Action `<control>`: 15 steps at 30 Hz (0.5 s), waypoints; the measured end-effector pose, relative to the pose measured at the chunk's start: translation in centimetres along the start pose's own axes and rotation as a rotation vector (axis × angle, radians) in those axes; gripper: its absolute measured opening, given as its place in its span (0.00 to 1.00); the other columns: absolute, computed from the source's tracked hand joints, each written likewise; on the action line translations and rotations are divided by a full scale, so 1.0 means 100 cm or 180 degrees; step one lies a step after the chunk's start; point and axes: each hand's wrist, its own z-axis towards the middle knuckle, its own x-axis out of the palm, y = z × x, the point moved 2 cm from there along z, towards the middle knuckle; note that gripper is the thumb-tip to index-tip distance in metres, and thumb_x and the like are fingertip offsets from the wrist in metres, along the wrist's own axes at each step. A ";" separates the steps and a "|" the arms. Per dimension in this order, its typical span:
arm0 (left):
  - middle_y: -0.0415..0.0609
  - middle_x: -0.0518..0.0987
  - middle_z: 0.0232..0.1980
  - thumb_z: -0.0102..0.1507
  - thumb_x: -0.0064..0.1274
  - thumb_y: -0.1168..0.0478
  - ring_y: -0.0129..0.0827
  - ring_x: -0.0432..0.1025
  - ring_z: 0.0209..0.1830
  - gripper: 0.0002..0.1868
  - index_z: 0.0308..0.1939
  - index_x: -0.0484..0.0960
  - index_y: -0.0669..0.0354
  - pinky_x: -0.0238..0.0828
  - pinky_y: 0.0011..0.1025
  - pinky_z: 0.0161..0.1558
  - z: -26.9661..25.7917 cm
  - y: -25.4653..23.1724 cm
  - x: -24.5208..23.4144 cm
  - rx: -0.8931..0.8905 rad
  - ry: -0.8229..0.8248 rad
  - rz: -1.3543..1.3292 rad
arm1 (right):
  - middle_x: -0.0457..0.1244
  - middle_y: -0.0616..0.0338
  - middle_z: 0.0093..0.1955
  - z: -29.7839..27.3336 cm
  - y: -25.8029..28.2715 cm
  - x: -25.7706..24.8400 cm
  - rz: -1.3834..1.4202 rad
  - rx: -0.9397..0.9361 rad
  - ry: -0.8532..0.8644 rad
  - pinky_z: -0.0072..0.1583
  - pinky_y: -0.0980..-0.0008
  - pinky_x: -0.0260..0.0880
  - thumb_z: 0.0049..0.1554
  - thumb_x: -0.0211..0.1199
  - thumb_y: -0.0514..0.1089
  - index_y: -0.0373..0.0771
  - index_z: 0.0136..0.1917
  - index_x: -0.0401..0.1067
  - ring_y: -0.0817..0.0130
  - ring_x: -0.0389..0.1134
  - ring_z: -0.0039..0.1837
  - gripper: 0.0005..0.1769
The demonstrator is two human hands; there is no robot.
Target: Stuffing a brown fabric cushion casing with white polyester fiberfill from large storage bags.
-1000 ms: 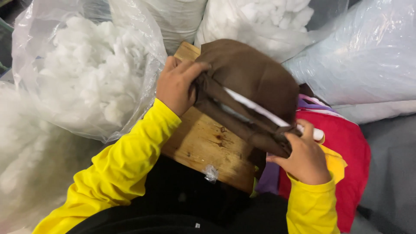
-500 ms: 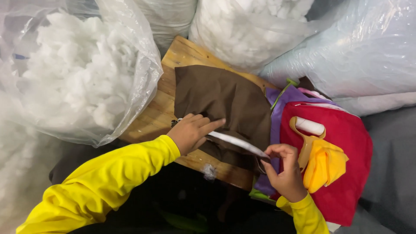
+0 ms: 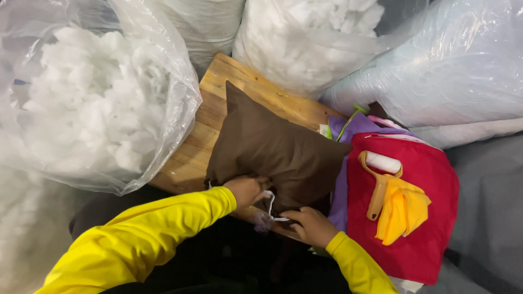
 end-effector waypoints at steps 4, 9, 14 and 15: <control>0.43 0.72 0.66 0.65 0.55 0.53 0.48 0.81 0.37 0.16 0.56 0.80 0.50 0.79 0.46 0.39 0.014 0.021 -0.030 -0.0396 -0.0139 -0.0034 | 0.60 0.54 0.63 -0.004 0.065 -0.088 0.0117 -0.0695 -0.0254 0.67 0.63 0.63 0.50 0.75 0.48 0.46 0.69 0.71 0.56 0.66 0.64 0.34; 0.46 0.64 0.66 0.58 0.60 0.35 0.51 0.54 0.72 0.31 0.62 0.75 0.37 0.52 0.52 0.68 0.016 0.021 -0.056 -0.0872 0.0102 0.0572 | 0.65 0.52 0.63 0.004 0.139 -0.201 0.0325 -0.1083 -0.3445 0.64 0.62 0.70 0.65 0.55 0.39 0.35 0.63 0.73 0.54 0.68 0.66 0.16; 0.61 0.41 0.82 0.58 0.54 0.29 0.65 0.25 0.83 0.51 0.78 0.54 0.43 0.29 0.63 0.77 -0.009 0.014 -0.105 -0.1170 0.0928 -0.0273 | 0.58 0.46 0.75 0.156 0.071 -0.137 -0.0866 0.0032 -0.4015 0.73 0.37 0.53 0.68 0.47 0.48 0.40 0.77 0.62 0.41 0.58 0.75 0.26; 0.64 0.34 0.84 0.61 0.49 0.28 0.67 0.19 0.83 0.52 0.81 0.50 0.47 0.24 0.62 0.78 -0.014 0.014 -0.103 -0.1093 0.1361 -0.0395 | 0.58 0.47 0.76 0.197 0.051 -0.095 -0.1170 0.0701 -0.3305 0.72 0.30 0.50 0.68 0.49 0.47 0.44 0.81 0.56 0.39 0.58 0.75 0.29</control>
